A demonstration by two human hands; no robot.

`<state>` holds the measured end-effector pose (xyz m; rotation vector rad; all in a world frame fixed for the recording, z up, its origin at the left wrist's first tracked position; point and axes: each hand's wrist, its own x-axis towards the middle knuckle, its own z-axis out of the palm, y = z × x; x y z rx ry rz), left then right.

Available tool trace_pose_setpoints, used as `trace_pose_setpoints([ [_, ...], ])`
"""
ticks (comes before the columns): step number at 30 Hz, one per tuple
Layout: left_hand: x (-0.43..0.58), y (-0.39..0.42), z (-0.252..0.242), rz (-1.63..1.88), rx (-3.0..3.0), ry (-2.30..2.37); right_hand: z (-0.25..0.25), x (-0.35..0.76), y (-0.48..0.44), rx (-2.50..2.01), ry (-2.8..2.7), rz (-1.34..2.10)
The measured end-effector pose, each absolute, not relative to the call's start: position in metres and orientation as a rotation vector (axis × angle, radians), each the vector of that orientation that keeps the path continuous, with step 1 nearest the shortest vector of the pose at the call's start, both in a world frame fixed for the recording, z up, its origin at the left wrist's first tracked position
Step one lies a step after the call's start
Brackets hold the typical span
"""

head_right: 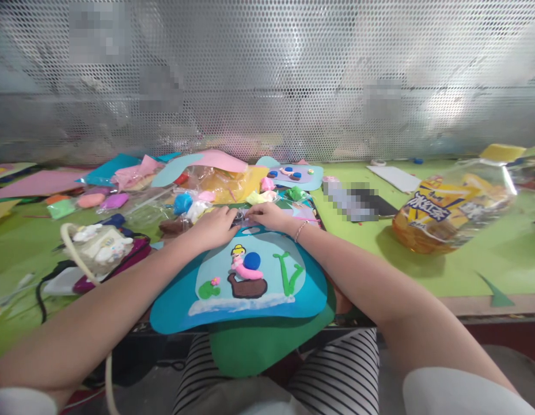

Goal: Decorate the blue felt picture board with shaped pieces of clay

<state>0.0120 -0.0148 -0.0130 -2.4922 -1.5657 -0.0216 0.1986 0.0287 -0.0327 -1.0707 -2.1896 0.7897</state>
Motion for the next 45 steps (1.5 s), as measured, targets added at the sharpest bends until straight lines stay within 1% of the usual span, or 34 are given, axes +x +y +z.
trace_pose_setpoints([
  [6, 0.0130, -0.0165, -0.0108, 0.011, -2.479, -1.556, -0.0311, 0.1978, 0.0275, -1.104, -2.213, 0.764],
  [25, 0.0117, -0.0150, -0.0132, -0.006, -2.480, -1.531, -0.0343, 0.2005, 0.0299, -1.003, -2.307, 0.710],
  [45, 0.0116, -0.0144, -0.0144, 0.005, -2.467, -1.527, -0.0353, 0.2011, 0.0312, -0.979, -2.325, 0.722],
])
